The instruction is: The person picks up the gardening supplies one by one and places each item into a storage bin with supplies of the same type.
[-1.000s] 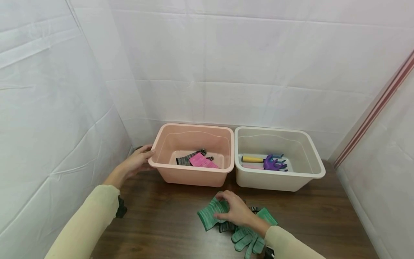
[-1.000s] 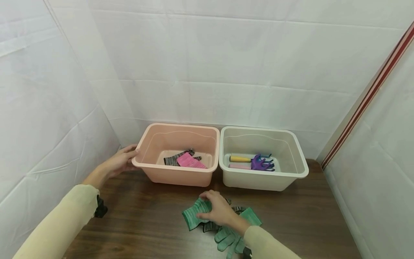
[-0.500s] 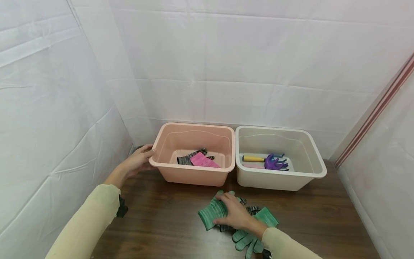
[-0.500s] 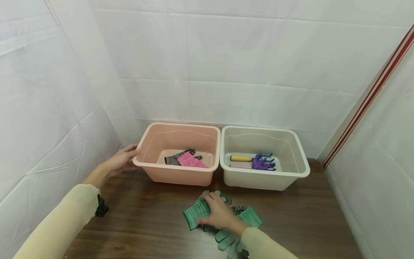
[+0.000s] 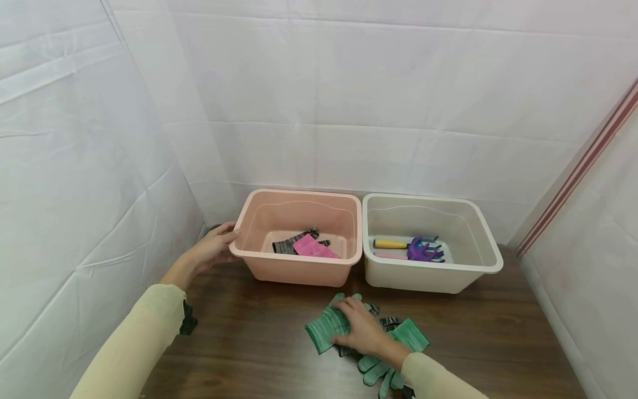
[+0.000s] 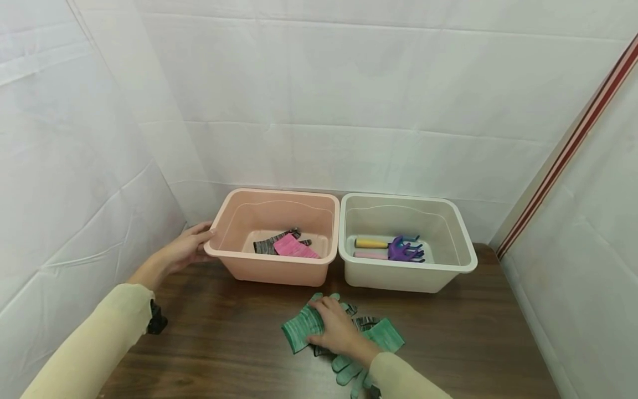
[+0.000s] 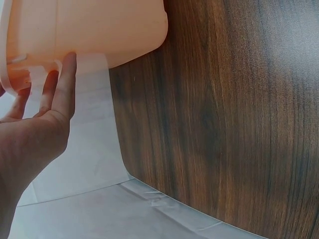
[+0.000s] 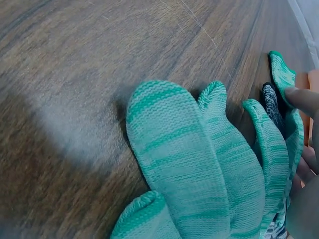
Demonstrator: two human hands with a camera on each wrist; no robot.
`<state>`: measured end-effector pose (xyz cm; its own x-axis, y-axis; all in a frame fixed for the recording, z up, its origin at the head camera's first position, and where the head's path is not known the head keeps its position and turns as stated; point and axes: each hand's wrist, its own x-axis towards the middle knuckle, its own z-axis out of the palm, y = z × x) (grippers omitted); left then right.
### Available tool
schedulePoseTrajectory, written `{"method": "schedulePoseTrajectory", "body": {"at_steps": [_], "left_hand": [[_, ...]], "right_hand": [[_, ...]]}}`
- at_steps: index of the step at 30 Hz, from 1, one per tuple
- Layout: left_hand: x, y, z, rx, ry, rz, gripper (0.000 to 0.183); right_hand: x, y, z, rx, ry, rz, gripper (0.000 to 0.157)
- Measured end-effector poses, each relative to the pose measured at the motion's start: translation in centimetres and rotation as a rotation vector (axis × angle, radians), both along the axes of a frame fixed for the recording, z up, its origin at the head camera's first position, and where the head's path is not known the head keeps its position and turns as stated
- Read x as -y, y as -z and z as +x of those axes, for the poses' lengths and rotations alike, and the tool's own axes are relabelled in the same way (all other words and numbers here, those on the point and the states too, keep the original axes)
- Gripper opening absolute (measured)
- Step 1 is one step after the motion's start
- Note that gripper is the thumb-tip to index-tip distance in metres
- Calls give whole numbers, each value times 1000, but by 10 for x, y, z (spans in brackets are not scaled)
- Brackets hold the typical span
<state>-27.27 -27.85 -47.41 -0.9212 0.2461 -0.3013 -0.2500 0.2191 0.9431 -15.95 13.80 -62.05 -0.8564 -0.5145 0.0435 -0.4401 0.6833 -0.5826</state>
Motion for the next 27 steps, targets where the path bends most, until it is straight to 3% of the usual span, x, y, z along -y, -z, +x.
{"method": "schedulePoseTrajectory", "body": {"at_steps": [27], "left_hand": [[0, -1, -1, 25, 7, 10, 65]], "right_hand": [[5, 2, -10, -91, 75, -84, 37]]}}
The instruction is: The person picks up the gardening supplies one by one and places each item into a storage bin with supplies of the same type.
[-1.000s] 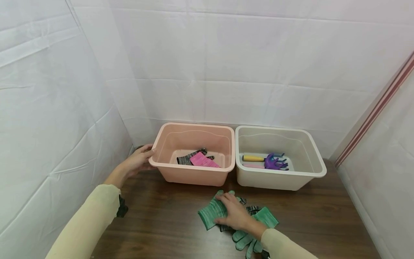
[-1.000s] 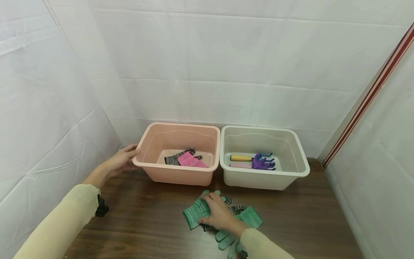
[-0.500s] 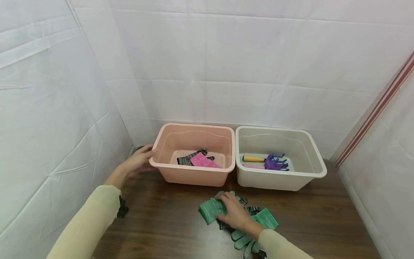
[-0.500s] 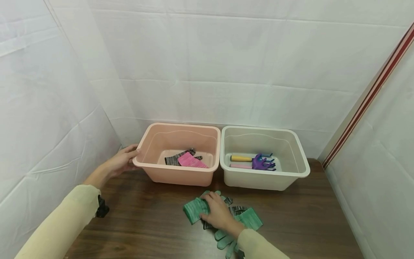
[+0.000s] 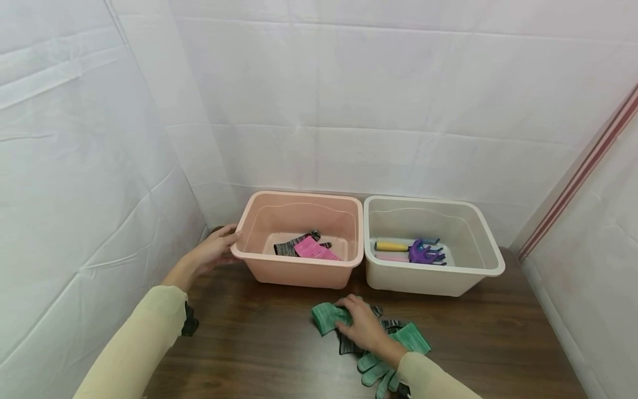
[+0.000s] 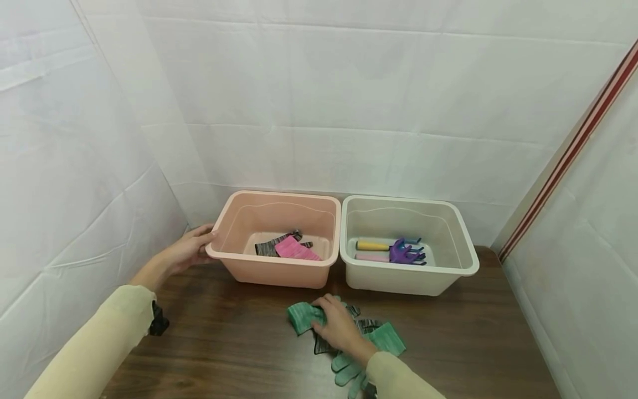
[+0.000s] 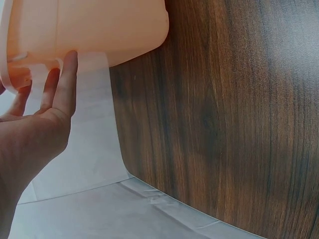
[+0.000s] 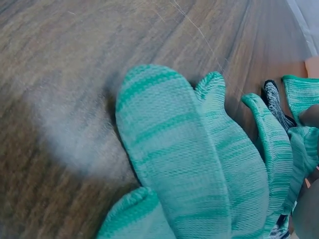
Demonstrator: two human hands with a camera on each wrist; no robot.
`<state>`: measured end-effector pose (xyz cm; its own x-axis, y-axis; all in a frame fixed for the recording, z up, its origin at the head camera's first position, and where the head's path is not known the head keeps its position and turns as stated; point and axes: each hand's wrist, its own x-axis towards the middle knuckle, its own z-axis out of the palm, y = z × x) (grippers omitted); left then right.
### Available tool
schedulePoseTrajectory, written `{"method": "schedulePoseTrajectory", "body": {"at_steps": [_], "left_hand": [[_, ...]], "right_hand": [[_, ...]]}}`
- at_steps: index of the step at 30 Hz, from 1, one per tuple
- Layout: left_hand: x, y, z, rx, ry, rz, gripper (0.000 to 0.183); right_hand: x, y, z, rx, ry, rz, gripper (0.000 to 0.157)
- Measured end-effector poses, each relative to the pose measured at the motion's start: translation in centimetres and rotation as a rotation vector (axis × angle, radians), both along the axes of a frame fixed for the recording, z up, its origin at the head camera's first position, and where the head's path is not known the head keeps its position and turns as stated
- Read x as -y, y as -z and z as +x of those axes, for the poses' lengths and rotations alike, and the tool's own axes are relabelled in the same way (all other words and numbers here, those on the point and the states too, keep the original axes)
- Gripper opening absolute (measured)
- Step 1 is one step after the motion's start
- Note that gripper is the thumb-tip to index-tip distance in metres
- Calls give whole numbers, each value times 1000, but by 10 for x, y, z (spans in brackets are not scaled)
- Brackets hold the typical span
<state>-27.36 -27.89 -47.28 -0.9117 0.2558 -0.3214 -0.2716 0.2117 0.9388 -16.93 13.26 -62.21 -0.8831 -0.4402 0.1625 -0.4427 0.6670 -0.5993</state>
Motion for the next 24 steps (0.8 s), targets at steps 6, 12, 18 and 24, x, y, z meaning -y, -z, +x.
{"method": "schedulePoseTrajectory", "body": {"at_steps": [6, 12, 18, 24], "left_hand": [[0, 0, 0, 1, 0, 9, 65], [0, 0, 1, -11, 11, 1, 65], [0, 1, 0, -10, 10, 3, 66], [0, 1, 0, -11, 8, -2, 66]], "right_hand": [[-2, -6, -2, -15, 6, -36, 29], [-5, -10, -4, -7, 1, -47, 25], [-7, -13, -4, -7, 1, -60, 22], [-7, -20, -4, -5, 1, -111, 24]]}}
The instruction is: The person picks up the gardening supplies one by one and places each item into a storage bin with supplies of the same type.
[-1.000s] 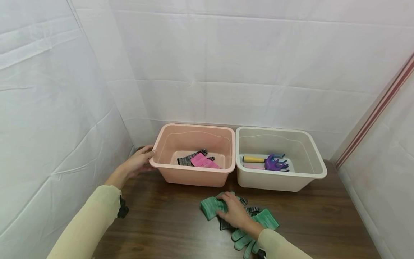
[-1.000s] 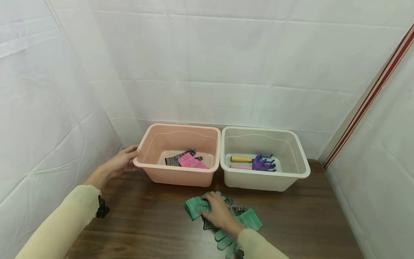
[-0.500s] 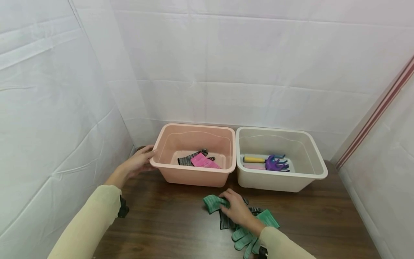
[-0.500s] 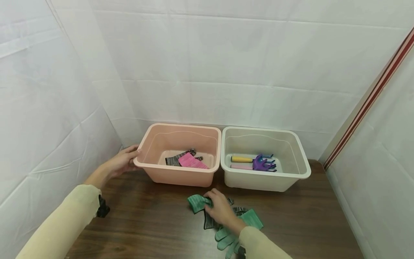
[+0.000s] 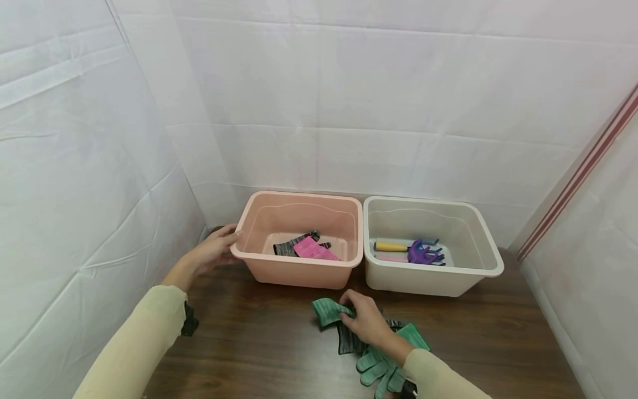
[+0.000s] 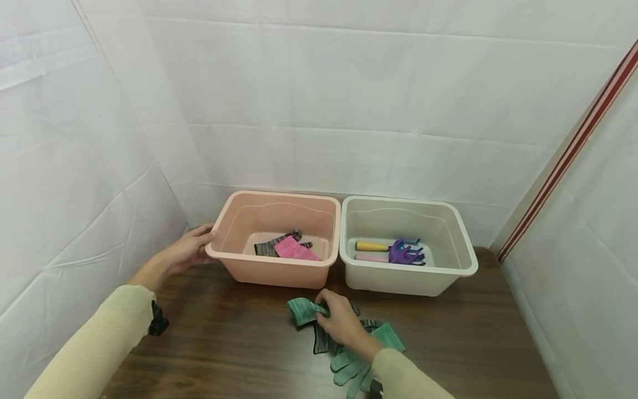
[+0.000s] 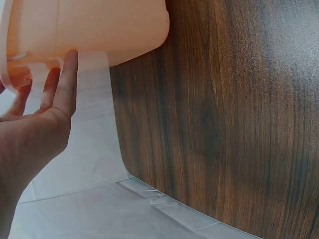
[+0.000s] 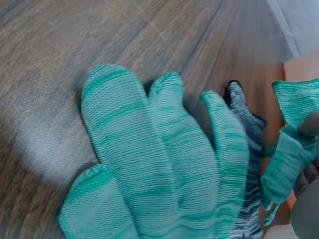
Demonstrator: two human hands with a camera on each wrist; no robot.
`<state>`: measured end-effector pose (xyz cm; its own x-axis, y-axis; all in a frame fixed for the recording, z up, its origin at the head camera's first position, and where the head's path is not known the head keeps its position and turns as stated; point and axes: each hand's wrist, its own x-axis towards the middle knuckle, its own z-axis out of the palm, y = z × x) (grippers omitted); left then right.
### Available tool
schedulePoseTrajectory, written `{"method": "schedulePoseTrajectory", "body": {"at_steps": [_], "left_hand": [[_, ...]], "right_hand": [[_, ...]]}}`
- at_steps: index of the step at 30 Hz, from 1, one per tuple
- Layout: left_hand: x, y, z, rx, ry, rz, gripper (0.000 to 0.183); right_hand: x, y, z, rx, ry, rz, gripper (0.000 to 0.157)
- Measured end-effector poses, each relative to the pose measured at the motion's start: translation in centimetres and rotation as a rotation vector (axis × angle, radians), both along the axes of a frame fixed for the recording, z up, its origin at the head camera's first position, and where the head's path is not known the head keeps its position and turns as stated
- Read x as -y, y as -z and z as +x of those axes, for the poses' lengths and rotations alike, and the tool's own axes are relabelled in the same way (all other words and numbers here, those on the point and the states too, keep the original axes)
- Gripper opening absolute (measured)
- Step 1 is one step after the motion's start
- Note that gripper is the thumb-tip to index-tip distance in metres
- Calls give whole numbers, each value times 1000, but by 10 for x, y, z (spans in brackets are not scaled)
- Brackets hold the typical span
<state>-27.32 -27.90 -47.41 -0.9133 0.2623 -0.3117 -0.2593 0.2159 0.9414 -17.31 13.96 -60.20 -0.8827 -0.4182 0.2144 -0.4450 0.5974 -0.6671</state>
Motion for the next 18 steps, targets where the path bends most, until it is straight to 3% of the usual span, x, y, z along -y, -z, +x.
{"method": "schedulePoseTrajectory", "body": {"at_steps": [18], "left_hand": [[-1, 0, -1, 28, -26, 5, 66]], "right_hand": [[4, -28, 6, -20, -89, -33, 25]]}}
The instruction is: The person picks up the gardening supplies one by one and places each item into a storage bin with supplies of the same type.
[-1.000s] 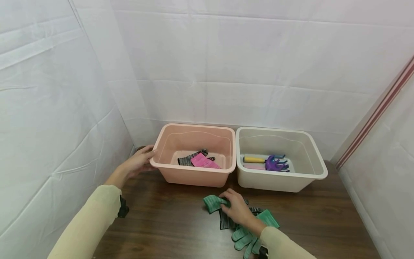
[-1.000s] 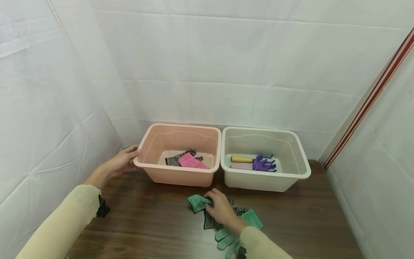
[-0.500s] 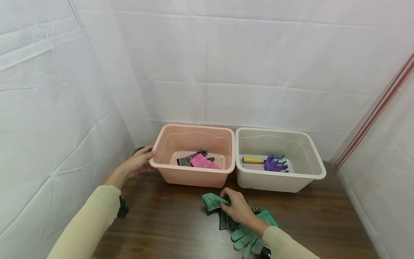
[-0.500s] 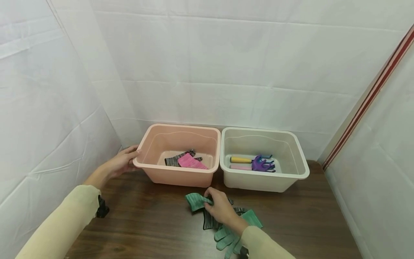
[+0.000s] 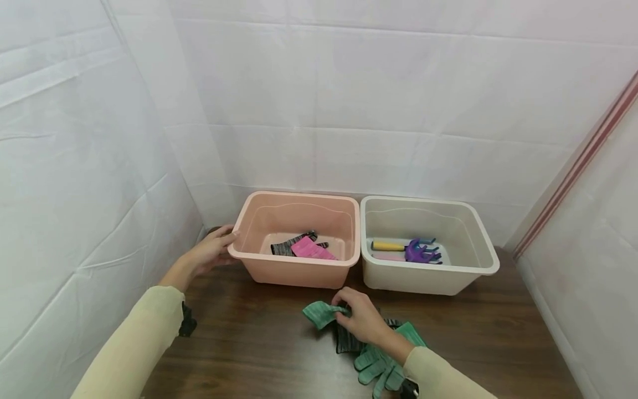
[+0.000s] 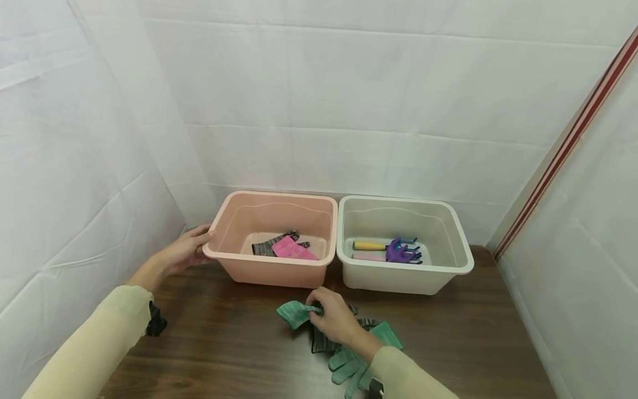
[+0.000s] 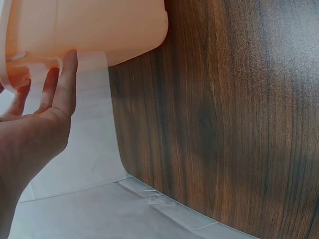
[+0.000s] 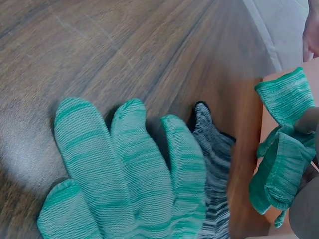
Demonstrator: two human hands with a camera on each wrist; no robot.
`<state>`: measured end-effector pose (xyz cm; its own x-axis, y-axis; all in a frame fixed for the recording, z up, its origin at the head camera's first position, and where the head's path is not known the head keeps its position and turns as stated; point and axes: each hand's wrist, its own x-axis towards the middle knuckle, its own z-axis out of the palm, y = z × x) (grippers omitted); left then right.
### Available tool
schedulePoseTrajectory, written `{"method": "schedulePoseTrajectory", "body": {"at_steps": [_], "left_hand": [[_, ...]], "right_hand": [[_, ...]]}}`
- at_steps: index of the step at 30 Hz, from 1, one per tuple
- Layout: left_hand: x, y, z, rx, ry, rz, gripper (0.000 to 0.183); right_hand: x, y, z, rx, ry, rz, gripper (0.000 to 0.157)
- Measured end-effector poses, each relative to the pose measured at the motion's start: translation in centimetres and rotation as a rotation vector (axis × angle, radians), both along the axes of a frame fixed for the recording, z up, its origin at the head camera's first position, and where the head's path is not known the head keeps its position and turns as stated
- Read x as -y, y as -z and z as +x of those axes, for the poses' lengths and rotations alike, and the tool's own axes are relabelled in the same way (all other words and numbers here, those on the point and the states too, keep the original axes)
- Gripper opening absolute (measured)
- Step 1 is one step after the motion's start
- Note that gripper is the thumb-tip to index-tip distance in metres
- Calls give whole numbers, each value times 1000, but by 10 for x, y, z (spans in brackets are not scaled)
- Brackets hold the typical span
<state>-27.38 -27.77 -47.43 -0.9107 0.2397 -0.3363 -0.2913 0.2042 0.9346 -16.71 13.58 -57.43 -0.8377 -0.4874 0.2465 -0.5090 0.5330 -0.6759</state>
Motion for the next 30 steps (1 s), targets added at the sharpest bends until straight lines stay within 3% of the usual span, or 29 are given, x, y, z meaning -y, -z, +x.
{"method": "schedulePoseTrajectory", "body": {"at_steps": [30], "left_hand": [[3, 0, 1, 0, 23, 19, 67]], "right_hand": [[8, -47, 0, -17, -91, -27, 18]]}}
